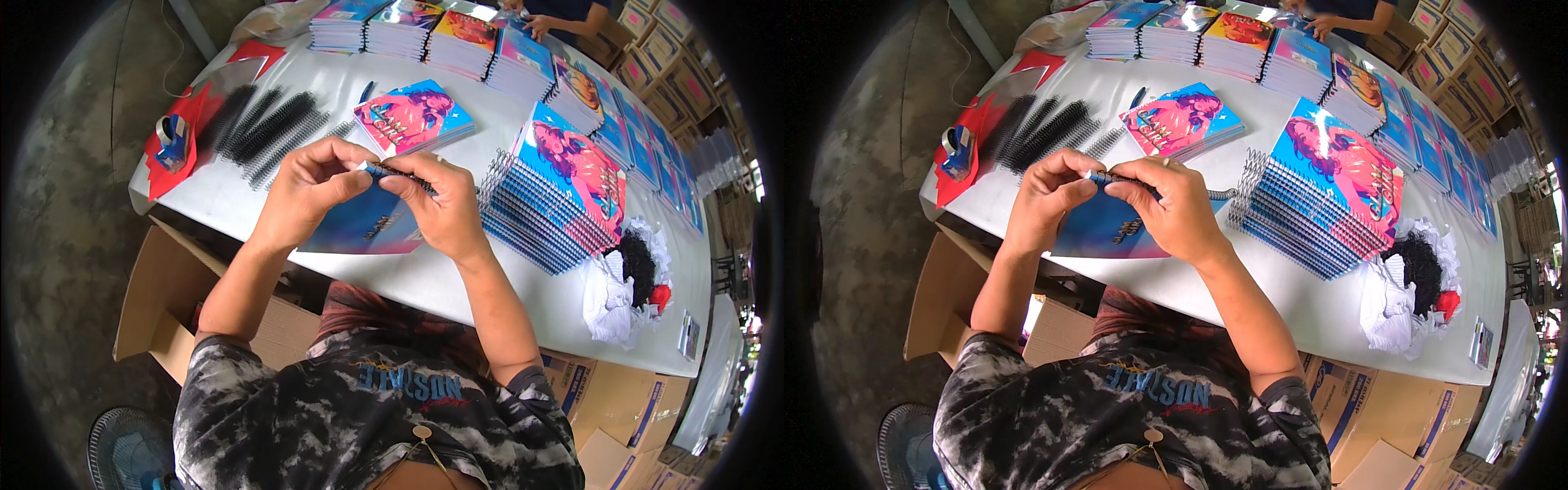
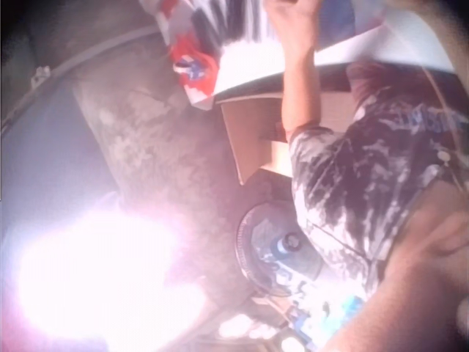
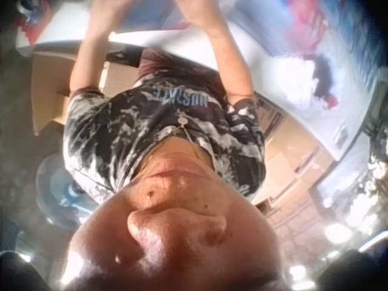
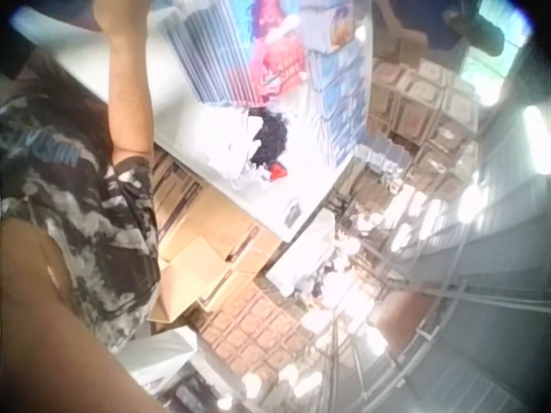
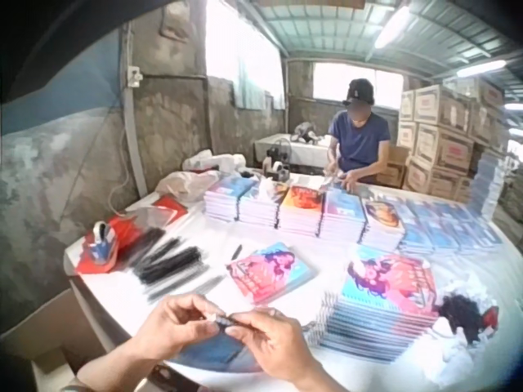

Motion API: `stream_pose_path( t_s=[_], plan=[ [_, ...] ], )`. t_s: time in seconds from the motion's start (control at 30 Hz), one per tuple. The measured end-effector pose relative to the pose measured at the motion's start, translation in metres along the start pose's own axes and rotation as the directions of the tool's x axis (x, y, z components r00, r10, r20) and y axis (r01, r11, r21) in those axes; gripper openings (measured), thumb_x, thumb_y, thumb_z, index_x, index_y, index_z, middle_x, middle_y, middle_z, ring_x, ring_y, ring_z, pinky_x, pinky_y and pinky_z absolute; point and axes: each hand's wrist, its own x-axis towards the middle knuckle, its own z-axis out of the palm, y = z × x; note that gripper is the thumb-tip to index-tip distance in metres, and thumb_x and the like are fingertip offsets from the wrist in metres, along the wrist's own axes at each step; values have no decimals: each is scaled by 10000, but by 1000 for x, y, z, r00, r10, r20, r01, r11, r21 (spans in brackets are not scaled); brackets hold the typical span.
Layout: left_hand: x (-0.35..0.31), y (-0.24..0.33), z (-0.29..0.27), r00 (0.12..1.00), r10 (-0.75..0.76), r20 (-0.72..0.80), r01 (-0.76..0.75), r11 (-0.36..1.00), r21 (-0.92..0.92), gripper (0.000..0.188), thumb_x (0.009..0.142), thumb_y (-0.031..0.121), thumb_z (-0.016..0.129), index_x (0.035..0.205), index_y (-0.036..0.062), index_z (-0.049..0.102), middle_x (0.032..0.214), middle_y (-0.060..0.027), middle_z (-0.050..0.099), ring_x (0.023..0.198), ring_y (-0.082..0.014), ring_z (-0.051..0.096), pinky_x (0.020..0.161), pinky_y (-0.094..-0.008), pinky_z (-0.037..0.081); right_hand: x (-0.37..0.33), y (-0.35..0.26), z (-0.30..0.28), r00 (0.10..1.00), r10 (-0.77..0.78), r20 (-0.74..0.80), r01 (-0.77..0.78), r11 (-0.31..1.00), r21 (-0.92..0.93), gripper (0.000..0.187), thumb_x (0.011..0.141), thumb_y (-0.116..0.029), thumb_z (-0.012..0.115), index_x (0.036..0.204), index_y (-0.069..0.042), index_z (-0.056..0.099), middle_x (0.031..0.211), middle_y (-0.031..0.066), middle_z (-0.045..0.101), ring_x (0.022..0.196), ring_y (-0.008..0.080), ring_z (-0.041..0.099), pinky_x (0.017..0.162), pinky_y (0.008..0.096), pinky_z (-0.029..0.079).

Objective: The person repeatedly picks up a notebook cover and a metal spiral binding, inserts the spiral into the cover, and places the assembled notebook onto a growing stack. The person handles multiple identical notebooks one at a time.

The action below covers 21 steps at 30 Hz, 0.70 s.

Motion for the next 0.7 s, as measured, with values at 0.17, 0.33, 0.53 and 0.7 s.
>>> stream_pose_path(
  t_s=[0.17, 0.33, 0.53, 0.7],
  plan=[
    [14, 15, -2, 996, 11, 89, -25, 988, 155, 147, 725, -29, 583, 865, 17, 585, 848, -10, 578, 782, -59, 529, 726, -197, 427, -1, 6, 5, 991, -46, -128, 53, 997, 55, 183, 694, -7, 726, 852, -24, 636, 768, 100, 644, 669, 190, 619, 616, 291, 475],
    [21, 27, 11, 991, -38, 131, 12, 981, 191, 96, 694, -29, 535, 772, 26, 545, 798, 15, 512, 774, -46, 494, 694, -187, 407, -3, 10, 9, 980, -123, -156, 118, 992, -40, 213, 660, 11, 725, 847, -37, 634, 768, 82, 643, 714, 238, 612, 649, 317, 471],
    [12, 33, 19, 964, 118, 240, -260, 623, 737, 317, 759, 110, 699, 1016, 10, 543, 873, -22, 526, 769, -83, 484, 683, -228, 398, -13, 11, 1, 925, -200, -321, 123, 962, -246, 235, 671, -103, 747, 881, -81, 644, 943, 74, 617, 909, 256, 546, 850, 365, 380],
    [-8, 2, 11, 937, 319, -143, -115, 667, 736, 187, 809, 51, 635, 984, 14, 582, 770, -4, 547, 678, -55, 462, 586, -189, 361, -75, 57, 8, 662, 239, -711, -197, 970, 143, 366, 851, -221, 609, 1163, -47, 531, 1199, 70, 498, 1111, 192, 440, 950, 338, 311]
  ],
)
